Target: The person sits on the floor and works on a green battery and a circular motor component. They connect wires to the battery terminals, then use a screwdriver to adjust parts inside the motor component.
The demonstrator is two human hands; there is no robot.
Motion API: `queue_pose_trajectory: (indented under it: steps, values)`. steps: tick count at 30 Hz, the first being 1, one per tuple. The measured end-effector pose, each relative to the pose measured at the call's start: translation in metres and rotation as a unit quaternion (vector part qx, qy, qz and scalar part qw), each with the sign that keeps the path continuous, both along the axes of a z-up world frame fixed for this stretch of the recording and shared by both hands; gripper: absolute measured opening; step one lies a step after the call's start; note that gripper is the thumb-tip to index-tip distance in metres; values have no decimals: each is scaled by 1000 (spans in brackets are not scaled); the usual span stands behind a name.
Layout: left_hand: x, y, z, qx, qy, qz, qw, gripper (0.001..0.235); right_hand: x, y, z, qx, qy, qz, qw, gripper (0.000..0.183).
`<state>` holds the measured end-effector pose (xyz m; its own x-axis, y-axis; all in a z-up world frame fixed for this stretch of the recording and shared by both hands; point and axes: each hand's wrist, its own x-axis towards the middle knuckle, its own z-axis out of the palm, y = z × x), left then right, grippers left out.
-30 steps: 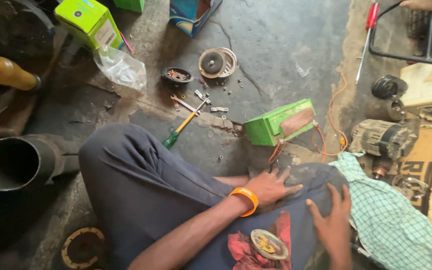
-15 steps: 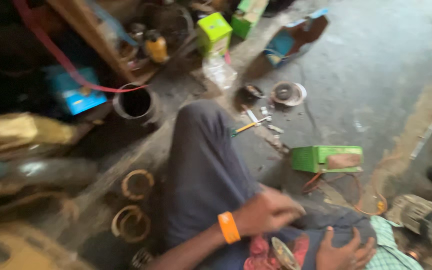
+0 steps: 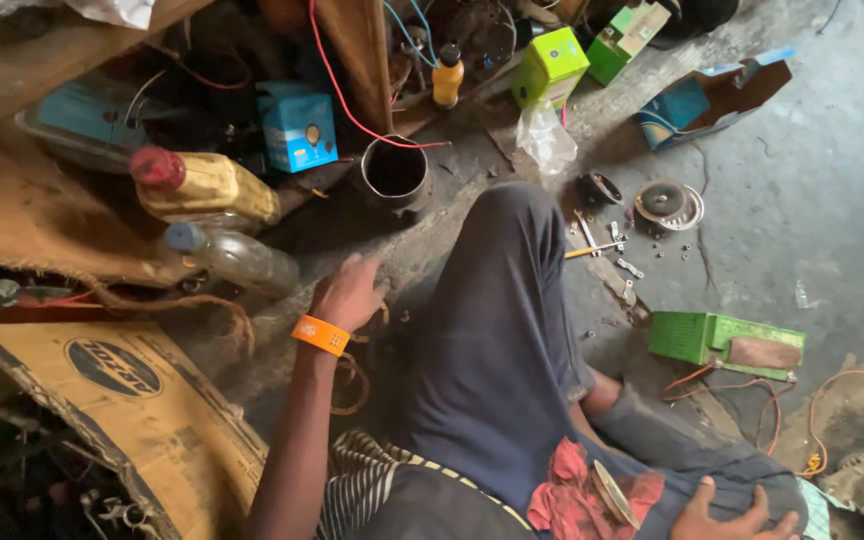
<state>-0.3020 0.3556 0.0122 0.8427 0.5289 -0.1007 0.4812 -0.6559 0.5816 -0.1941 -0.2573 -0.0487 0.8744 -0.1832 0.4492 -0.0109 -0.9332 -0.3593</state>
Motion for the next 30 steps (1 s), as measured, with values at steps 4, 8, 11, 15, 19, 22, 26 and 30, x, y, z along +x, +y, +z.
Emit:
queue_pose_trajectory:
  steps: [4,8,11,15,19,22,26,30]
  values:
    - [-16,5,-71,-79,79,-9,994,33,3,3,6,18,-26,35,999,62]
    - [-32,1,-91,-21,28,-7,999,39,-5,-1,13,-54,-10,32,998,62]
    - [-28,1,-66,-1,-52,32,998,50,-8,-3,16,-70,7,44,997,62]
    - [8,-18,14,-13,8,56,998,39,-7,-7,13,-74,21,1,997,58]
    - [76,-46,104,-72,-85,57,992,27,4,5,9,-51,-25,-19,998,60]
    - [123,-75,146,-78,-187,-9,979,22,1,11,18,-45,6,-31,998,61]
    - [182,-125,153,-62,-199,-153,966,22,-2,18,39,-15,79,-22,997,65]
    - [206,-200,118,-79,-133,-312,937,33,2,22,68,28,110,-5,994,59]
